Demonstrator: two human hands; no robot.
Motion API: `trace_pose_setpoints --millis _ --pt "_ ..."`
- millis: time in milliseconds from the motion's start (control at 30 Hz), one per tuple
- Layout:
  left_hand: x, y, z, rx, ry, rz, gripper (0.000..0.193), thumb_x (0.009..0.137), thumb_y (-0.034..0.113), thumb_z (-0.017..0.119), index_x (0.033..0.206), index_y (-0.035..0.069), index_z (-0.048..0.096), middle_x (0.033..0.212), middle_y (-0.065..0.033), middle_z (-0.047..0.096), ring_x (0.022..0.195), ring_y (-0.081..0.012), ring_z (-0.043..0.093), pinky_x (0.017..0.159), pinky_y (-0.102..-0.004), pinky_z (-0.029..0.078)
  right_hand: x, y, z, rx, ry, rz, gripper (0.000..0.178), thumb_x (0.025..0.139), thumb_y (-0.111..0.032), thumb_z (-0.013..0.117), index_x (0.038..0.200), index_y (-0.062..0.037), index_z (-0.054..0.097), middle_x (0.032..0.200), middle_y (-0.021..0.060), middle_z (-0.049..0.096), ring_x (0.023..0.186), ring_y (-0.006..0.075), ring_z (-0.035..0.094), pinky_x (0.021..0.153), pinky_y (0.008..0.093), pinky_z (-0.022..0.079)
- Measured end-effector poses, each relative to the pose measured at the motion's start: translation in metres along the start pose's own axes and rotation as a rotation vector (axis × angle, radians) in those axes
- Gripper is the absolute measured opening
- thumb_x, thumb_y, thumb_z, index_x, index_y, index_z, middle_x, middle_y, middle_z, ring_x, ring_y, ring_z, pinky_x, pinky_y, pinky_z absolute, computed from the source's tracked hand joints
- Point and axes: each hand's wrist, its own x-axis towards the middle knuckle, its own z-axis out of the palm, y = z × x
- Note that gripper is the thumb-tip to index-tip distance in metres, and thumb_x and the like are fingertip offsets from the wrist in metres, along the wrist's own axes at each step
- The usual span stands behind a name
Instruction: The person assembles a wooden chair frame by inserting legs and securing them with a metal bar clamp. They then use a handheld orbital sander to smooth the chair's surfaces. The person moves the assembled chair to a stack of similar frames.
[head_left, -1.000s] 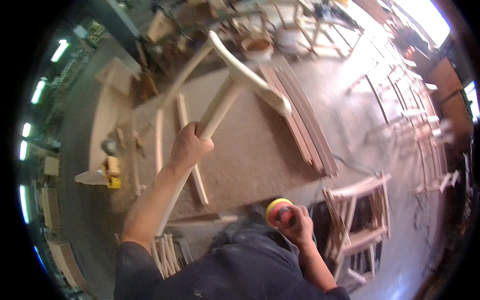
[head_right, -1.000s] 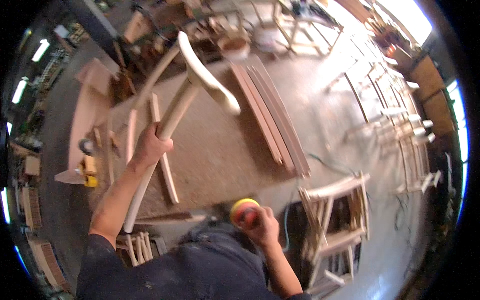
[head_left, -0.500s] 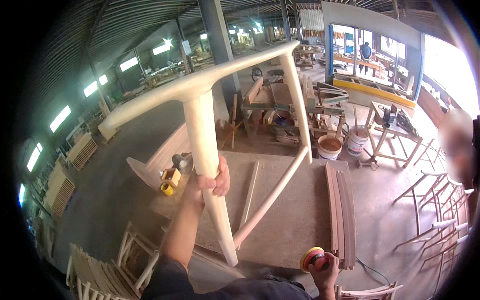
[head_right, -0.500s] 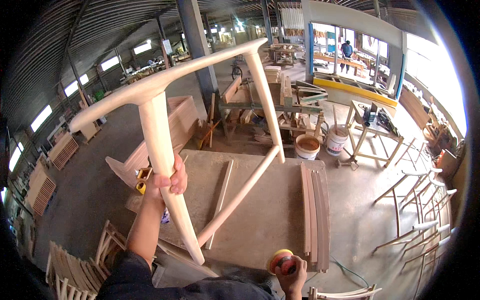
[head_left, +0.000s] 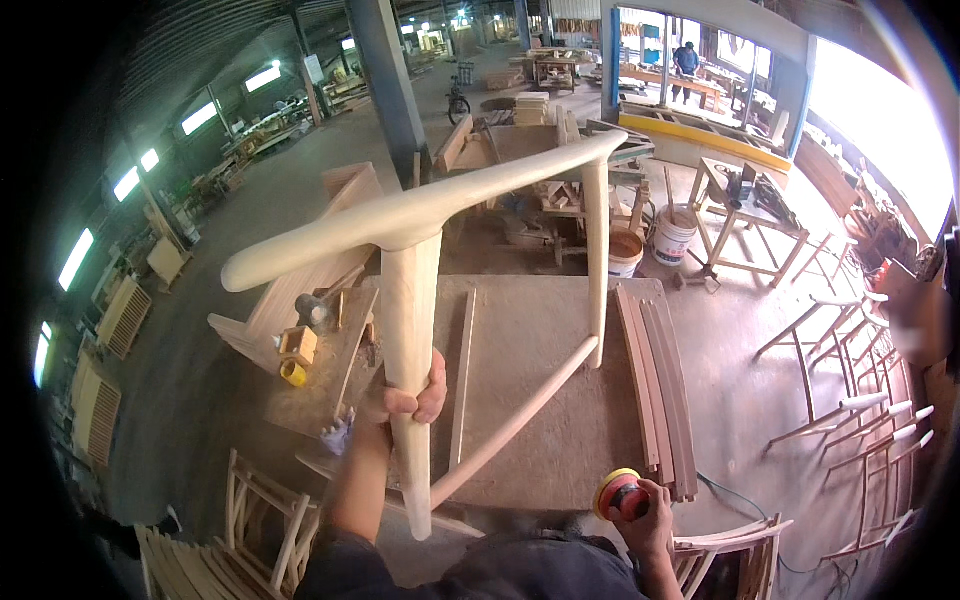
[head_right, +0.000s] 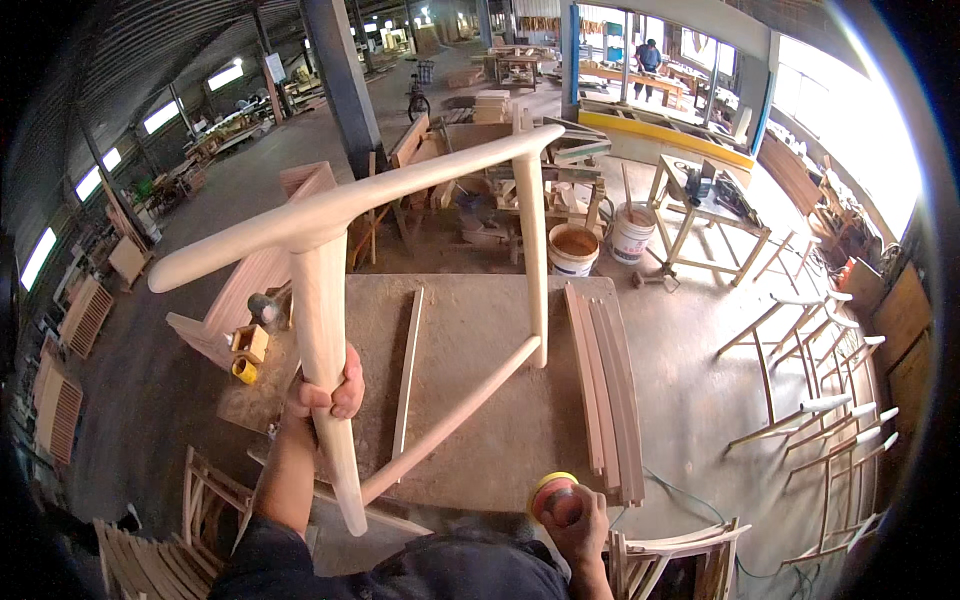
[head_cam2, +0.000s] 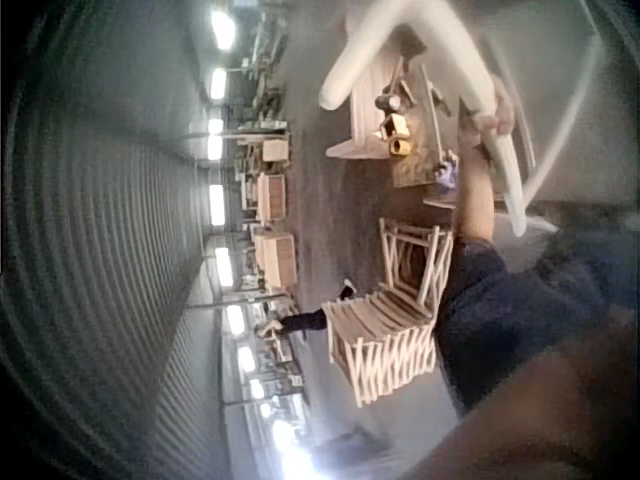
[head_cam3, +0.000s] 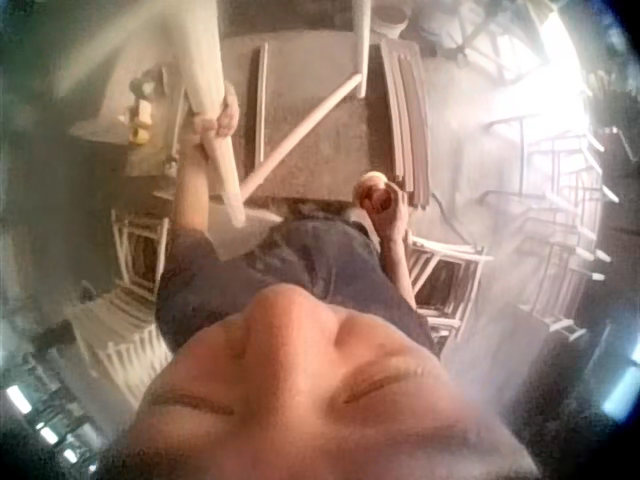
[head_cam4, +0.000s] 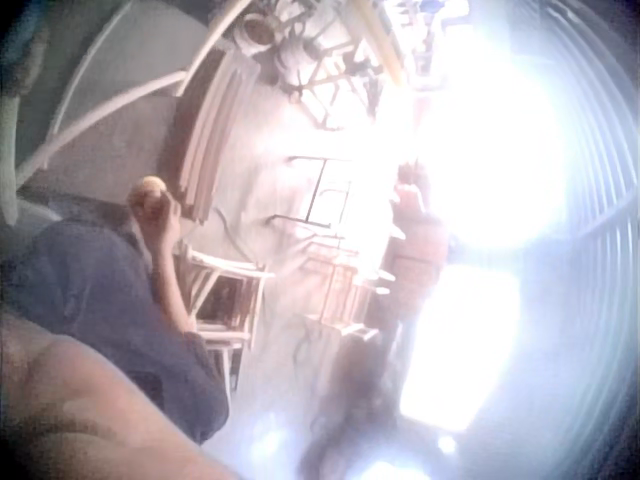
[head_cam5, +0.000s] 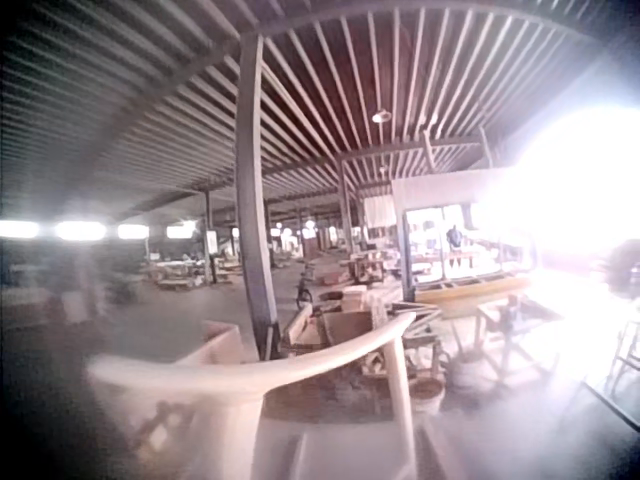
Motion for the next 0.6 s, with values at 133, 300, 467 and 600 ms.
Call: trace_pose_setpoints --millis 133,300,467,600 --pt "0.0 0.016 -0.039 0.116 0.028 -0.05 0.048 0.06 0.016 0.08 0.1 -0.003 0.06 0.073 -0.0089 0.063 0.056 -0.0178 0.06 0.052 -0.0297 0.051 0.015 -0.002 0.015 -0.01 0.033 -0.076 0.067 0.061 -0.018 0.089 0.119 -0.0099 0.057 0.108 0.0179 0.062 0.099 0.0398 0.062 0.084 0.047 0.053" --pt "0.011 0.061 -0.069 0.735 0.472 0.081 0.044 0.069 0.013 0.082 0.105 -0.004 0.064 0.078 -0.0087 0.066 0.061 -0.0185 0.065 0.057 -0.0321 0.056 0.027 -0.002 0.038 0.03 0.002 -0.106 0.062 0.062 -0.015 0.085 0.117 -0.0099 0.057 0.107 0.0183 0.061 0.098 0.0412 0.062 0.083 0.0476 0.053" --pt "0.034 0.056 -0.08 1.055 0.785 0.398 0.035 0.078 0.016 0.083 0.102 -0.001 0.065 0.082 -0.0075 0.068 0.066 -0.0154 0.067 0.061 -0.0284 0.053 0.037 -0.011 0.069 0.131 -0.085 -0.058 0.063 0.062 -0.012 0.086 0.118 -0.0091 0.058 0.108 0.017 0.061 0.099 0.038 0.062 0.086 0.045 0.053" --pt "0.031 0.045 -0.113 1.018 0.938 0.382 0.035 0.079 0.022 0.083 0.098 0.0 0.064 0.081 -0.0073 0.068 0.067 -0.0149 0.066 0.063 -0.0289 0.052 0.038 -0.012 0.1 0.211 -0.14 -0.062 0.062 0.062 -0.012 0.086 0.119 -0.0067 0.06 0.108 0.0169 0.062 0.1 0.0356 0.062 0.09 0.0432 0.052"
